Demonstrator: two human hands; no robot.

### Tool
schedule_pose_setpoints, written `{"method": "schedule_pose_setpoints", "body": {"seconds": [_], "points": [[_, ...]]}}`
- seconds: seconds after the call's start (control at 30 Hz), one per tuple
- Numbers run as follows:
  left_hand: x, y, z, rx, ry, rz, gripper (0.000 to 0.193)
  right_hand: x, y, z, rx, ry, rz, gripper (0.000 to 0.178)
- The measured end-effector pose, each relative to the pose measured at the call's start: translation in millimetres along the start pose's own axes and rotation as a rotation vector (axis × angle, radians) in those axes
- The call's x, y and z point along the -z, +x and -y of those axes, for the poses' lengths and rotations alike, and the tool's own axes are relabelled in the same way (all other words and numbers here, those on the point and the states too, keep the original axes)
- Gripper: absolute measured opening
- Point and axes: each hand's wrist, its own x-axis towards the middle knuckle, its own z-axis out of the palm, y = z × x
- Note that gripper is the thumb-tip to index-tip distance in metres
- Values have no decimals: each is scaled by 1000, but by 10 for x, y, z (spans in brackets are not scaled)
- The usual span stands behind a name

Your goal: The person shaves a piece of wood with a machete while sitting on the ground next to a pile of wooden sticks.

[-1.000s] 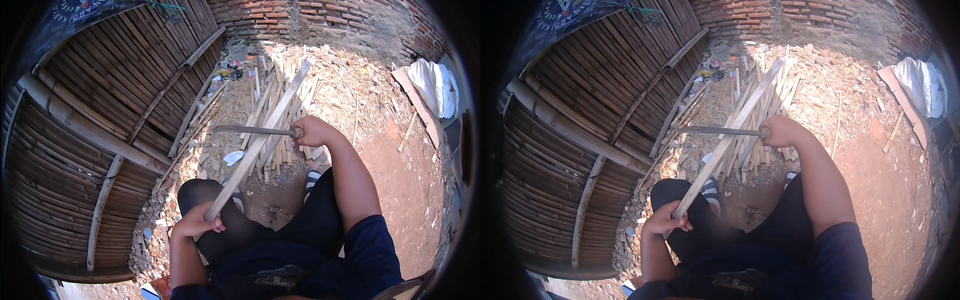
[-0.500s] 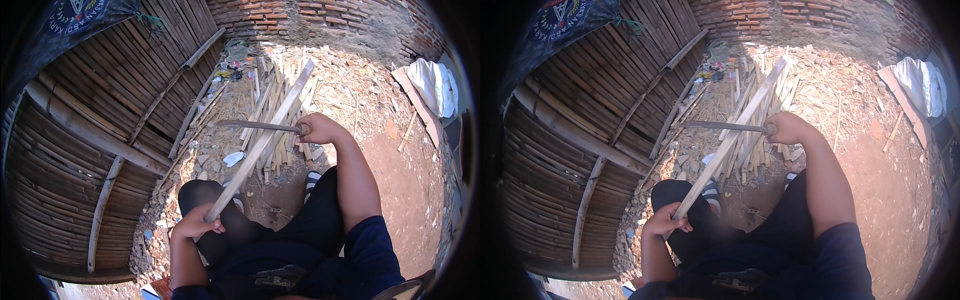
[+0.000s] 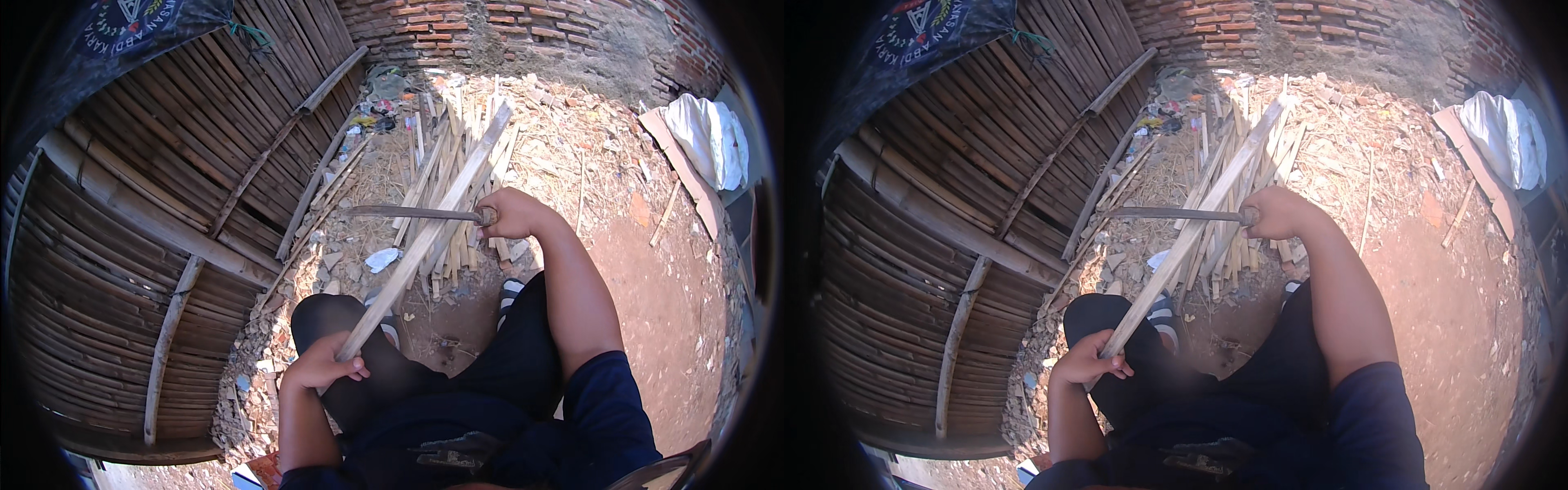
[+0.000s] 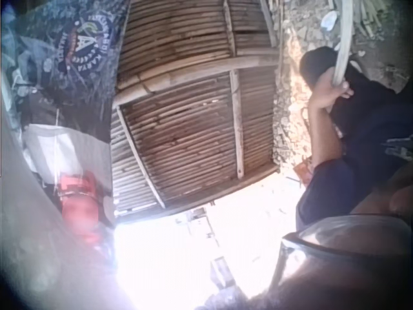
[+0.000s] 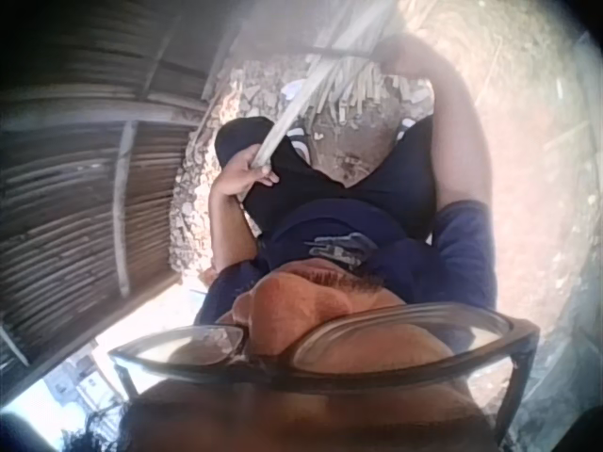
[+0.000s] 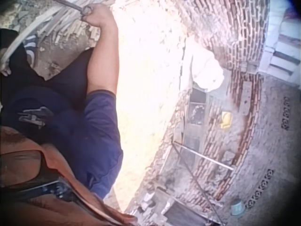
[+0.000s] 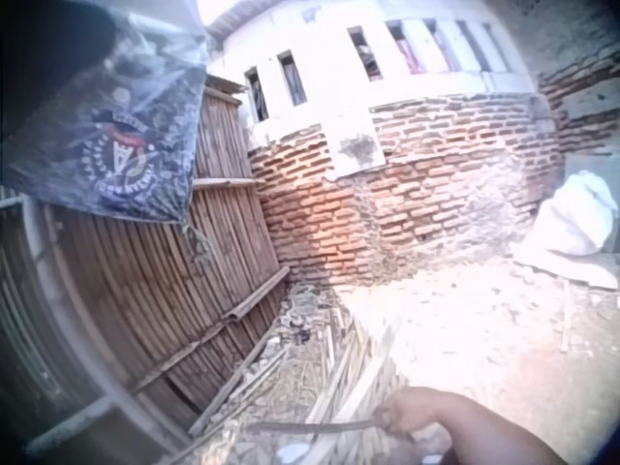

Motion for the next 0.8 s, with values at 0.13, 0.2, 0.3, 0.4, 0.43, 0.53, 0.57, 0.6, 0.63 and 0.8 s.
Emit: {"method": "schedule_pose_setpoints", "body": {"seconds": [0.13, 0.2, 0.3, 0.4, 0.43, 0.53, 0.57, 0.6, 0.63, 0.8], "points": [[21, 12, -2, -54, -80, 64, 46, -41, 17, -156, 24, 64, -39, 51], [-39, 5, -53, -16, -11, 7, 44, -89, 129, -429, -82, 165, -82, 52], [-89, 50, -94, 20, 119, -27, 44, -121, 213, -689, -288, 106, -295, 52], [-75, 66, -91, 37, 162, -21, 44, -118, 178, -652, -281, 108, -332, 53], [-66, 61, -86, 42, 160, -13, 44, -140, 160, -621, -260, 110, -356, 53], [-31, 10, -39, 14, 32, -2, 45, -50, 82, -224, -59, 31, -118, 52], [-24, 11, -30, 7, 20, 9, 45, -56, 52, -138, -20, -3, -85, 51], [-14, 8, -23, 0, 8, 18, 46, -82, 28, -60, 22, -36, -53, 50], [-3, -2, -24, -6, -2, 23, 47, -78, 5, 40, 67, -66, -20, 50], [-8, 13, -29, -1, 29, 14, 48, -88, 122, -282, -22, 83, -40, 48]]}}
